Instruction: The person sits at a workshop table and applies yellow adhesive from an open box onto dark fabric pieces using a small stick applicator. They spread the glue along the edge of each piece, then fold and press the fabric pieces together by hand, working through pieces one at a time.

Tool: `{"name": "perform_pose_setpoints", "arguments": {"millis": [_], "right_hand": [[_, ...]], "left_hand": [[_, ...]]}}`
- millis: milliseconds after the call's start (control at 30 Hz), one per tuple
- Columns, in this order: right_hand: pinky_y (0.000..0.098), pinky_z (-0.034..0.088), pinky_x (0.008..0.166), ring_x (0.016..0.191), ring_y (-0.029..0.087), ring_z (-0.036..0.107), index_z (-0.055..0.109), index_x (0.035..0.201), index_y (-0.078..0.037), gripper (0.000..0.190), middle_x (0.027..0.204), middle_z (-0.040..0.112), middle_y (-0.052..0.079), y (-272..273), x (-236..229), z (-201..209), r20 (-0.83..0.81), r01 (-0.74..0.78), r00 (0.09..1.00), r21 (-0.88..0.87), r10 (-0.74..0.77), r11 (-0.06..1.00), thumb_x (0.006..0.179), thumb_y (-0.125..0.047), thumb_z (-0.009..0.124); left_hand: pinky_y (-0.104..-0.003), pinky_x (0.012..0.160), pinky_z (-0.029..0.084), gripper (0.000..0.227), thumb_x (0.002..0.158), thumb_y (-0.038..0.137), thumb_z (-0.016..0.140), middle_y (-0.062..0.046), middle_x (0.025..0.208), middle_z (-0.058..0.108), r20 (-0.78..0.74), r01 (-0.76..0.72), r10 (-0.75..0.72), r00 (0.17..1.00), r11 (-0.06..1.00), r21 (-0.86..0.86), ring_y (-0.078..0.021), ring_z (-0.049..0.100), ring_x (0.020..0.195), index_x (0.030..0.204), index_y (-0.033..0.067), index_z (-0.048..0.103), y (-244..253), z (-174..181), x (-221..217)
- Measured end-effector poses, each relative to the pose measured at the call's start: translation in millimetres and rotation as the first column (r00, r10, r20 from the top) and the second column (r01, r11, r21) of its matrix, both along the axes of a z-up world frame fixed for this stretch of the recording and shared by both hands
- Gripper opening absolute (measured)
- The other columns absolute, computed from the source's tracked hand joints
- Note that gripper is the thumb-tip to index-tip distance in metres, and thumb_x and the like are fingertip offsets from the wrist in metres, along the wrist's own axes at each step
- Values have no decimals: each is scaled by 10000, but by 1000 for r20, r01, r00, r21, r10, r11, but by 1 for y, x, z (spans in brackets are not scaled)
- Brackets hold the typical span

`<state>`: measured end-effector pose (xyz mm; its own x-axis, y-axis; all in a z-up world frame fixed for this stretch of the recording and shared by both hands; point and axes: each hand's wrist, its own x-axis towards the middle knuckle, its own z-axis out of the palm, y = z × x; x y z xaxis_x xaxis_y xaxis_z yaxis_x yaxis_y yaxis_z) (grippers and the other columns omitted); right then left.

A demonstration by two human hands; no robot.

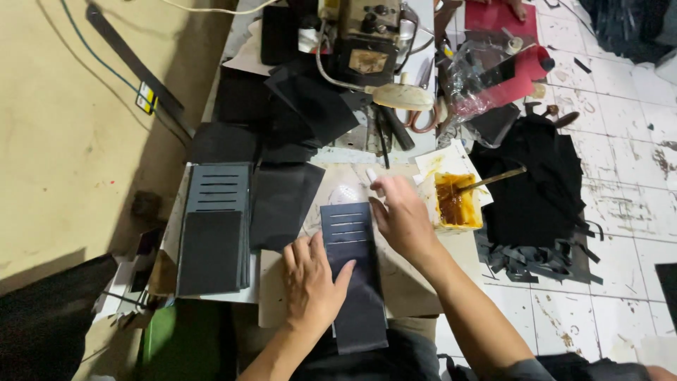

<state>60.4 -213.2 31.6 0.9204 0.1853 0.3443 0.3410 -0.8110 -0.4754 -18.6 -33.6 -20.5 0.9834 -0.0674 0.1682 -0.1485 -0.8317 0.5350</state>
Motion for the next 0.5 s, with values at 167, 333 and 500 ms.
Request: {"name": "perform_pose_setpoints", "arguments": {"millis": [167,333,500], "right_hand": [[237,398,480,573,101,514,669,1125,-20,217,789,650,31,-64,-48,76,-139,172,979,193,-146,966,913,2,710],[252,394,543,614,125,464,723,1078,41,144,911,688,72,-99,-51,89,-61,296,955,137,-290,945,936,58,709],[331,491,575,647,236,638,721,1073,52,170,974,757,128,-100,-37,70,120,116,987,-78,-106,990,907,21,699]], "left_hand": [[-464,928,429,722,794,317,814,-176,1238,480,-61,133,-135,989,990,-43,-348,457,1065,1383,33,508,7,-8,17],[-554,924,412,714,783,232,794,-102,1327,429,-252,325,-319,914,945,-17,-350,421,1143,1441,189,518,10,7,34],[-471,924,334,712,792,270,778,-88,1268,528,-183,328,-315,931,944,42,-296,445,1146,1434,123,505,5,-1,28]]}}
